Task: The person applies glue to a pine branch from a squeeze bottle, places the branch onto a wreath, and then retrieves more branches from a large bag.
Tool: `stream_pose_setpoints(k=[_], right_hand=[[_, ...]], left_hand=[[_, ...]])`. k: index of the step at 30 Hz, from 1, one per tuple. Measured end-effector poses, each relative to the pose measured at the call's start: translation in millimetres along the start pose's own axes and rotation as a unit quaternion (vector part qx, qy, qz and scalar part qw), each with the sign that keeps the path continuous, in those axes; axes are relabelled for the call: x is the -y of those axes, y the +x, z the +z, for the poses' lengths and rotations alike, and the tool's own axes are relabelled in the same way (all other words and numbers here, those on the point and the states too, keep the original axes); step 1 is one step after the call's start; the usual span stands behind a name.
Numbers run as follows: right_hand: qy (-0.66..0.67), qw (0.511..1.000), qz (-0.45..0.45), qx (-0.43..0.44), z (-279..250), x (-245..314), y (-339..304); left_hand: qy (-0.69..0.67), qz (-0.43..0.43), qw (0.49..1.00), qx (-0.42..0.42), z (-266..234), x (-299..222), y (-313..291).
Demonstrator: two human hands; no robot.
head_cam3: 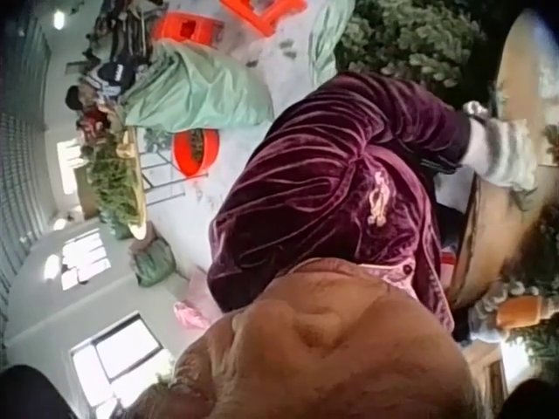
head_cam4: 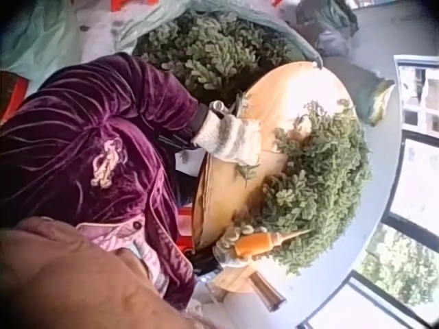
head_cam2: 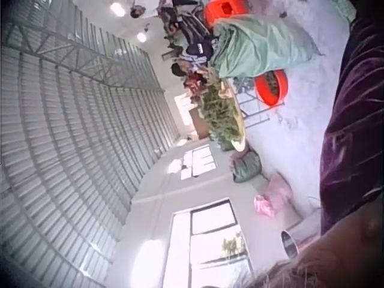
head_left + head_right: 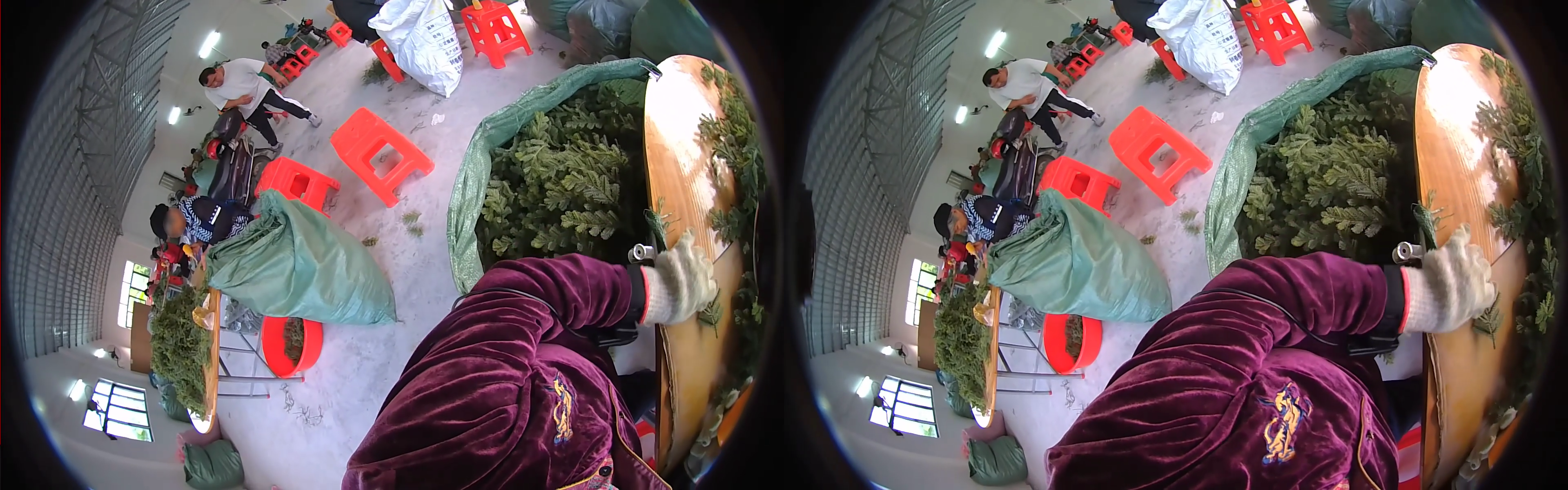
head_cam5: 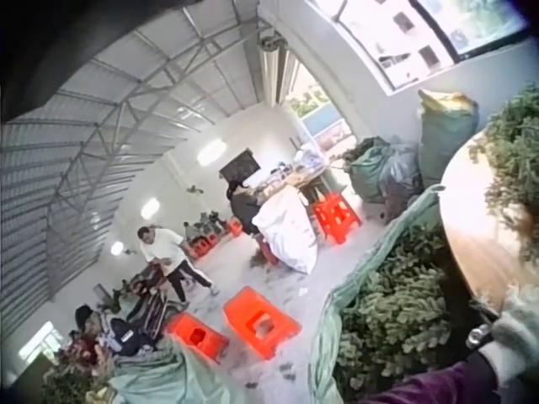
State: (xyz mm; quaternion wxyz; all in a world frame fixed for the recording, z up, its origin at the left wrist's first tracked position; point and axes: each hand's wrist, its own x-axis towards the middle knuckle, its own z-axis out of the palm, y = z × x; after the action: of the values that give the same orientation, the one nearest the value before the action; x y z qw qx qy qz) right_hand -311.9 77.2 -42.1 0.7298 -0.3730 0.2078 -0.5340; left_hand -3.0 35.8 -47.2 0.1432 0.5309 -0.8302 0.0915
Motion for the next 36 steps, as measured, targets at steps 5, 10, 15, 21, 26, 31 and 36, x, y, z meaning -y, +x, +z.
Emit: stream_pose_setpoints(k=[5, 10, 15, 21, 26, 31, 36], right_hand=[[-0.019, 0.999, -0.002, -0.028, -12.7, 1.4, -6.3], [-0.064, 0.995, 0.007, -0.072, -40.6, 12.0, -25.5], [-0.128, 0.987, 0.021, -0.097, -5.6, 13.5, -41.6], [-0.174, 0.974, 0.032, -0.145, 26.2, 23.8, -39.0], [-0.198, 0.964, 0.064, -0.167, 24.8, 18.8, -36.9], [-0.197, 0.964, -0.004, -0.180, -2.6, 5.2, -48.5], [-0.153, 0.975, 0.038, -0.154, -47.4, 4.5, -55.4]], left_hand=[[-0.079, 0.030, 0.996, -0.037, 9.6, -2.6, -4.4], [-0.122, 0.057, 0.991, 0.025, -45.3, 10.6, -20.6], [-0.172, 0.124, 0.977, -0.008, -43.3, 23.2, -29.0], [-0.195, 0.181, 0.964, 0.004, -24.1, 11.2, -17.9], [-0.159, 0.156, 0.975, -0.014, -22.2, 15.0, -23.1], [-0.215, 0.141, 0.966, 0.012, -43.3, 17.9, -13.1], [-0.234, 0.082, 0.967, -0.055, -49.1, 34.6, -32.6]])
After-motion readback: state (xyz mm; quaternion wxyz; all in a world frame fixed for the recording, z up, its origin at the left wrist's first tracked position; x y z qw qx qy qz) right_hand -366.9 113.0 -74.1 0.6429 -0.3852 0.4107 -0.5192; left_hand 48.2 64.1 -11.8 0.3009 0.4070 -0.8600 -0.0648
